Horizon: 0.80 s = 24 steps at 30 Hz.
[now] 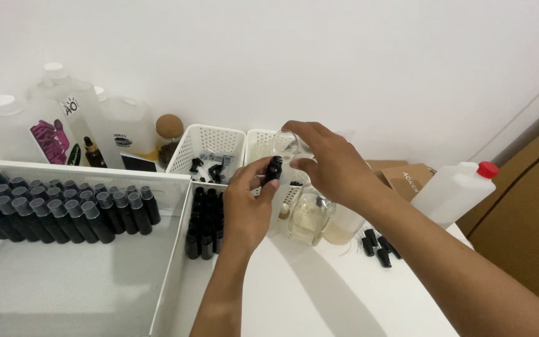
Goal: Assembling and filling small perfume spray bottles at a workspace
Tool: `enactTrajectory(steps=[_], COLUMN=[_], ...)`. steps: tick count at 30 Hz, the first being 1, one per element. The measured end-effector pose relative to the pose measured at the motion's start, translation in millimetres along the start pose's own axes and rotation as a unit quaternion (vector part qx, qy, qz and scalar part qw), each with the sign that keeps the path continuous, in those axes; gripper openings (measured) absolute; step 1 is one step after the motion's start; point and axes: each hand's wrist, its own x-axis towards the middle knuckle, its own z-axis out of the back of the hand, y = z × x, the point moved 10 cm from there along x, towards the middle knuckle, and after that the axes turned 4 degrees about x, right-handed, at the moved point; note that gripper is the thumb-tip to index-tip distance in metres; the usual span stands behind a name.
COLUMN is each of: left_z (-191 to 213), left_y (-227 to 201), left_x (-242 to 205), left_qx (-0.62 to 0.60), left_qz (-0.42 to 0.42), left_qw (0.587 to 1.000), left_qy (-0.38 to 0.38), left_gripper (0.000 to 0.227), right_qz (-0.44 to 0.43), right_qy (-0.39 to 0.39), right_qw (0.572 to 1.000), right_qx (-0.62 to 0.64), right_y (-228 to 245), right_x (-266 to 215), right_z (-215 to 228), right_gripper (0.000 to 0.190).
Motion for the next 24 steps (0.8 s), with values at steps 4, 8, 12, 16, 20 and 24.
enactTrajectory(steps=[4,8,12,16,20,24], left_z=[3.3,4.4,4.5,3.7,2.0,1.2], left_y=[3.9,3.5,3.8,2.7,4.7,2.0], left_x=[1.5,1.9,1.3,-0.1,1.3,-0.2], left_qx=[0.005,0.004,0.006,-0.004,0.005,0.011], left_qz=[-0.004,-0.008,-0.008,-0.004,0.004,0.013], left_qw=[1.0,1.0,1.0,1.0,1.0,1.0], left_qy=[-0.002,-0.003,-0.007,-0.006,0.001,0.005], left_gripper=[0.04,0.041,0.04,0.041,0.04,0.041], right_qz=[-0.026,-0.036,-0.042,-0.045,-0.051,-0.049], right_qy=[0.015,0.024,0.028,0.038,0.045,0.047], right_qw=[1.0,0.999,0.999,0.998,0.997,0.997], right_qx=[-0.003,-0.003,-0.018,-0.02,-0.027,-0.033], right_y=[3.4,6.2,6.7,10.4,10.2,9.1], right_x=[-1.9,-2.7,-2.1,-2.1,-1.9,-0.9], right_z=[0.0,-0.4,-0.3,1.0,0.7,-2.1], right_gripper=[0.06,0.06,0.06,0.06,0.06,0.059])
